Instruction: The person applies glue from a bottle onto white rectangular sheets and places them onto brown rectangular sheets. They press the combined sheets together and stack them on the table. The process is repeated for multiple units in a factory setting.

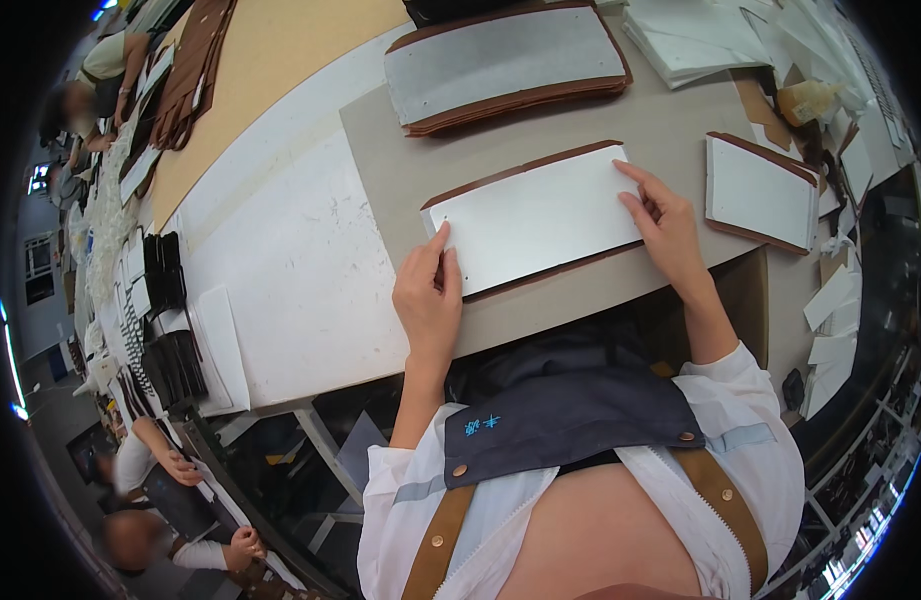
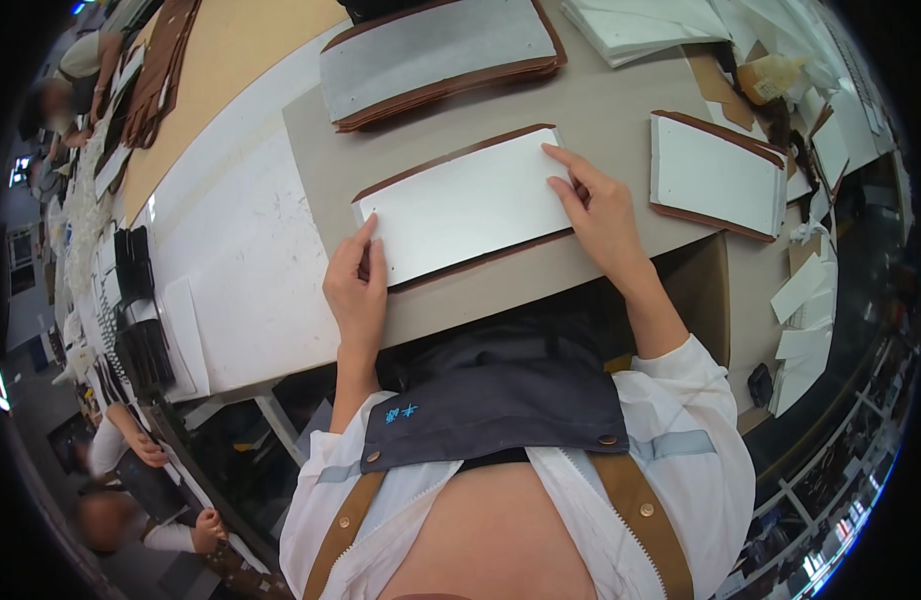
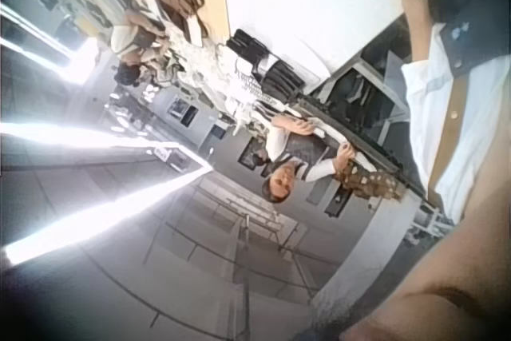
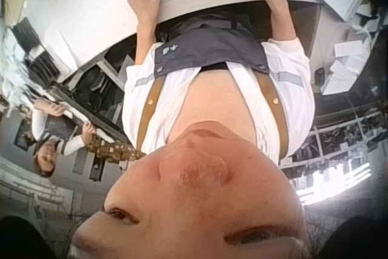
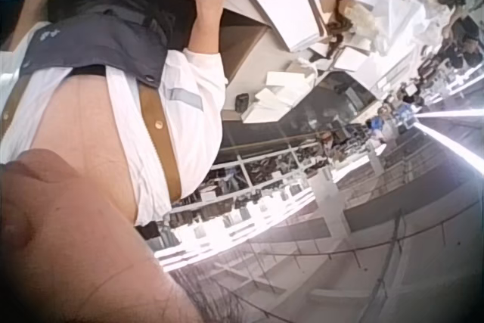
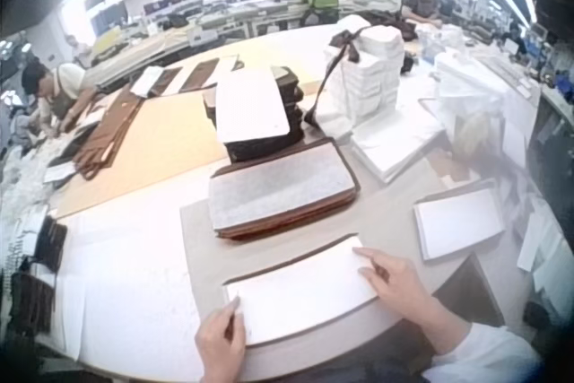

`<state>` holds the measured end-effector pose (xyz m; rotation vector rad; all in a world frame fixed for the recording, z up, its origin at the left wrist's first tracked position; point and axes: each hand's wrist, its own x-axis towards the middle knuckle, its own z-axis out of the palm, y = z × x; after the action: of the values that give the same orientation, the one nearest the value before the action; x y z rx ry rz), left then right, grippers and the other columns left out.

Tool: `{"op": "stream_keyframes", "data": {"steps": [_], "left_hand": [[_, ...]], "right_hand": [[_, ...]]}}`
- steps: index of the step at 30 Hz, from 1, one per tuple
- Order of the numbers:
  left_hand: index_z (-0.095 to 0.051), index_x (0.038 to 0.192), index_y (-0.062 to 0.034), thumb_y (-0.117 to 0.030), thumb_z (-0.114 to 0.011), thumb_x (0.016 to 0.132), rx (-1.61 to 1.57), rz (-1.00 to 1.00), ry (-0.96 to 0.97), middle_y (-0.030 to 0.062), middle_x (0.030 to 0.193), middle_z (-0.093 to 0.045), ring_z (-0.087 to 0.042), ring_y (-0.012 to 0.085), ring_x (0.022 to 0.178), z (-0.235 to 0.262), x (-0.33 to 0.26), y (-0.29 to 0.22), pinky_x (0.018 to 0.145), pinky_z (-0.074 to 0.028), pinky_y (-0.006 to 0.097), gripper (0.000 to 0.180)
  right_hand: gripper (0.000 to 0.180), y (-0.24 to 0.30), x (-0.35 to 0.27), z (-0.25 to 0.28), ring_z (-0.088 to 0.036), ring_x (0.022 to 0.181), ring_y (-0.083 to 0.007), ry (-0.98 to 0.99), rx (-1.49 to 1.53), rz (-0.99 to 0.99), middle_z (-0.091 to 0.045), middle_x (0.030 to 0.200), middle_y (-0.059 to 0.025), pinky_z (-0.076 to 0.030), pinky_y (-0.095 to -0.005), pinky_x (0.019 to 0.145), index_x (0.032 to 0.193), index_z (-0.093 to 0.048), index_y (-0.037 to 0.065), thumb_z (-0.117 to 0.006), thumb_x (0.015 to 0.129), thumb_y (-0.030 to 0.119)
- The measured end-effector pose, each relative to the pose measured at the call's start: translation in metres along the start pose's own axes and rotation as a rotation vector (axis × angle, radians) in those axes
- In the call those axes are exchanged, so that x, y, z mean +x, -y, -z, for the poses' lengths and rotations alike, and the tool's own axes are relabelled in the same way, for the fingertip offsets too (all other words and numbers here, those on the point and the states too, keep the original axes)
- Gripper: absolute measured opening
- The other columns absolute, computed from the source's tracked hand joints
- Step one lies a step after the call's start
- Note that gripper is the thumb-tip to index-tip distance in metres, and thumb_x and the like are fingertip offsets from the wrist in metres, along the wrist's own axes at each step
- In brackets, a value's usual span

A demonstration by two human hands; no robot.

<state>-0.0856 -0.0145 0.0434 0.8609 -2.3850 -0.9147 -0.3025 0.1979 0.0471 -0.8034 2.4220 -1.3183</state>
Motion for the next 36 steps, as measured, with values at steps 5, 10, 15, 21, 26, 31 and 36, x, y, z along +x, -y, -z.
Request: {"op": "stream_keyframes", "data": {"steps": [5,10,15,21,26,31,36], "left_hand": [[-0.072,0.124,-0.0066,-0.001,-0.065,0.093,0.012,0.016,0.016,0.0060,0.074,-0.057,-0.050,0.0153,0.061,0.002,0.000,-0.004,0.058,-0.043,0.029,0.032],[-0.073,0.122,-0.0060,0.000,-0.066,0.092,0.020,0.018,0.013,0.0078,0.076,-0.061,-0.053,0.0175,0.060,0.001,0.001,-0.007,0.057,-0.045,0.031,0.032],[-0.073,0.122,-0.0064,0.001,-0.064,0.091,0.018,-0.001,0.003,0.0075,0.077,-0.061,-0.052,0.0166,0.060,-0.001,0.001,-0.004,0.056,-0.044,0.031,0.033],[-0.072,0.124,-0.0060,0.001,-0.063,0.092,0.046,0.032,0.020,0.0061,0.078,-0.058,-0.050,0.0165,0.063,-0.001,-0.001,-0.005,0.059,-0.043,0.031,0.034],[-0.072,0.124,-0.0062,0.001,-0.063,0.092,0.028,0.017,0.010,0.0064,0.077,-0.058,-0.050,0.0174,0.063,-0.002,-0.001,-0.004,0.059,-0.043,0.032,0.034],[-0.072,0.124,-0.0056,0.001,-0.063,0.093,0.060,-0.019,0.006,0.0065,0.075,-0.057,-0.050,0.0178,0.063,-0.002,-0.001,-0.003,0.059,-0.042,0.032,0.033],[-0.072,0.124,-0.0059,0.000,-0.063,0.093,0.063,-0.010,0.003,0.0064,0.075,-0.056,-0.050,0.0176,0.063,-0.002,-0.001,-0.005,0.059,-0.042,0.032,0.033]], "right_hand": [[0.038,0.002,-0.001,0.000,-0.041,0.058,-0.0142,-0.013,-0.016,0.025,-0.046,0.070,-0.0063,-0.041,-0.0281,0.057,0.131,-0.068,0.011,-0.070,0.093,0.007],[0.037,0.008,-0.001,0.002,-0.042,0.058,-0.0150,-0.024,-0.030,0.030,-0.046,0.069,-0.0076,-0.041,-0.0292,0.057,0.129,-0.068,0.009,-0.070,0.093,0.008],[0.037,0.005,-0.001,0.003,-0.041,0.060,-0.0128,0.005,-0.044,0.006,-0.046,0.069,-0.0058,-0.040,-0.0280,0.058,0.130,-0.069,0.009,-0.069,0.093,0.009],[0.038,0.004,0.001,0.002,-0.042,0.059,-0.0132,-0.008,-0.049,0.046,-0.049,0.070,-0.0069,-0.041,-0.0285,0.057,0.131,-0.068,0.009,-0.069,0.093,0.009],[0.037,0.003,0.001,0.001,-0.042,0.060,-0.0144,-0.012,-0.046,0.045,-0.049,0.070,-0.0086,-0.041,-0.0290,0.058,0.131,-0.068,0.008,-0.068,0.094,0.009],[0.037,0.007,0.002,0.002,-0.041,0.060,-0.0154,-0.008,-0.060,0.041,-0.046,0.069,-0.0092,-0.041,-0.0301,0.058,0.131,-0.067,0.007,-0.068,0.094,0.008],[0.033,0.014,0.003,0.006,-0.059,0.066,-0.0313,0.027,-0.089,-0.001,-0.066,0.081,-0.0214,-0.050,-0.0392,0.068,0.127,-0.068,0.004,-0.067,0.094,0.012]]}}
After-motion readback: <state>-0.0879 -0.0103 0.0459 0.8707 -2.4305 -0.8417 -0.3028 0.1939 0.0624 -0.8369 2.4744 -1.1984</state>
